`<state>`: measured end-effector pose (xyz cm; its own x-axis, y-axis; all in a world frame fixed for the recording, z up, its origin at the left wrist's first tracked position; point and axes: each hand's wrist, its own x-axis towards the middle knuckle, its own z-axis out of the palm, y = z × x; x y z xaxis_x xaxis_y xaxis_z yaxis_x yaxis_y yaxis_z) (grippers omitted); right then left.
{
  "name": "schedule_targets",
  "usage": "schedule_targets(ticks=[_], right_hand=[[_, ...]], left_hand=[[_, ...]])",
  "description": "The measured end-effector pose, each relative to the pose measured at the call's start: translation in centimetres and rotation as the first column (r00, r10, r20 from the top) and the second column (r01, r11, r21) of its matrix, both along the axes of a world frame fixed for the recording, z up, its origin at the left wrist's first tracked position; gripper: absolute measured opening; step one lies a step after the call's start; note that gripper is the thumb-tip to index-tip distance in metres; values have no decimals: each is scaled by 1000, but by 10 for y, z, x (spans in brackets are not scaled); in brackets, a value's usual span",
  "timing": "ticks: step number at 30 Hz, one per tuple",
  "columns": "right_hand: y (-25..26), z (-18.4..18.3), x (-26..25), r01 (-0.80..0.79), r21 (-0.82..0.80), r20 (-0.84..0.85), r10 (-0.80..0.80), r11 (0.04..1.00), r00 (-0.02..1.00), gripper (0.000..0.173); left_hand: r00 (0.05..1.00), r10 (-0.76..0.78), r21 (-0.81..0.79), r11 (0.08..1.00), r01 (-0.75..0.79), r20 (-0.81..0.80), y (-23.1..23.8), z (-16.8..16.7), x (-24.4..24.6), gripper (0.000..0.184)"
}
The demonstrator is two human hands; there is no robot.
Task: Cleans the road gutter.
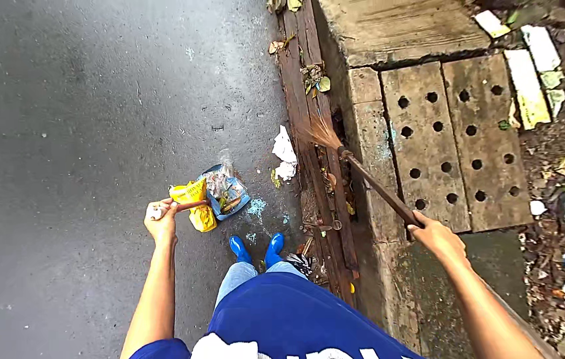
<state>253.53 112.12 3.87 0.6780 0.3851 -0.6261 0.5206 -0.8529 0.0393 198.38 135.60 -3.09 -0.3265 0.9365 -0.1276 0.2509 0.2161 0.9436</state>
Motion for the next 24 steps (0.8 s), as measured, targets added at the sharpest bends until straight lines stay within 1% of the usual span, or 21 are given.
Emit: schedule_targets(ticks=[1, 3, 5, 6, 7, 8, 9, 11, 13, 14, 15, 16, 18, 19, 20, 22, 24], right_hand=[[13, 0, -12, 19, -9, 18, -19, 1000, 1000, 53], [47, -21, -46, -2, -57, 8, 2, 998, 1000, 53], [63, -55, -80, -140, -182, -74, 128, 973, 989, 55], [64, -67, -94, -227, -231, -131, 201, 946, 971, 57], [61, -68, -102, -285, -244, -183, 244, 927, 952, 58], [51, -61, -102, -304, -231, -210, 257, 924, 943, 58], [36, -47, -95, -281, -207, -215, 236, 937, 948, 57], [6, -10, -75, -163, -177, -180, 131, 971, 975, 55], [-14, 16, -78, -70, -187, -105, 51, 980, 993, 55], [-16, 19, -92, -57, -210, -65, 45, 976, 997, 56], [-15, 12, -110, -57, -233, -44, 48, 971, 998, 56], [-12, -3, -130, -59, -245, -54, 47, 968, 997, 56], [-9, -35, -166, -128, -307, -166, 79, 943, 983, 57], [-11, -45, -179, -172, -328, -237, 96, 929, 967, 57], [-13, -47, -183, -197, -318, -291, 102, 927, 951, 57], [-24, -29, -170, -171, -239, -363, 75, 956, 929, 56], [-36, 6, -146, -83, -165, -393, 12, 983, 920, 54]], left_hand=[[1000, -6, 1, 1000, 6, 1, 3, 0, 0, 21], [999, -32, -12, 999, 32, 3, 7, -1, 1, 21], [999, -50, -23, 998, 50, 4, 6, -4, 1, 21], [999, -55, -18, 998, 55, 0, 8, -4, -1, 20], [999, -52, -6, 999, 52, 0, 12, -4, -3, 20], [999, -50, 2, 999, 50, 2, 14, -4, -6, 21], [999, -52, 3, 999, 52, 8, 14, -6, -9, 21], [997, -79, -1, 997, 79, 18, 15, -8, -16, 23], [995, -101, -3, 995, 101, 24, 15, -5, -26, 30], [992, -123, 5, 992, 123, 23, 16, 0, -31, 33], [987, -156, 19, 988, 156, 25, 15, 4, -37, 35], [980, -195, 38, 980, 194, 25, 14, 9, -40, 35], [963, -268, 66, 961, 267, 8, 10, 12, -39, 33], [953, -302, 76, 950, 302, -5, 7, 10, -37, 30], [946, -325, 90, 942, 324, -11, 7, 6, -36, 26], [944, -330, 95, 940, 329, -7, 9, -2, -35, 24], [942, -336, 96, 937, 335, -7, 11, -8, -40, 24]])
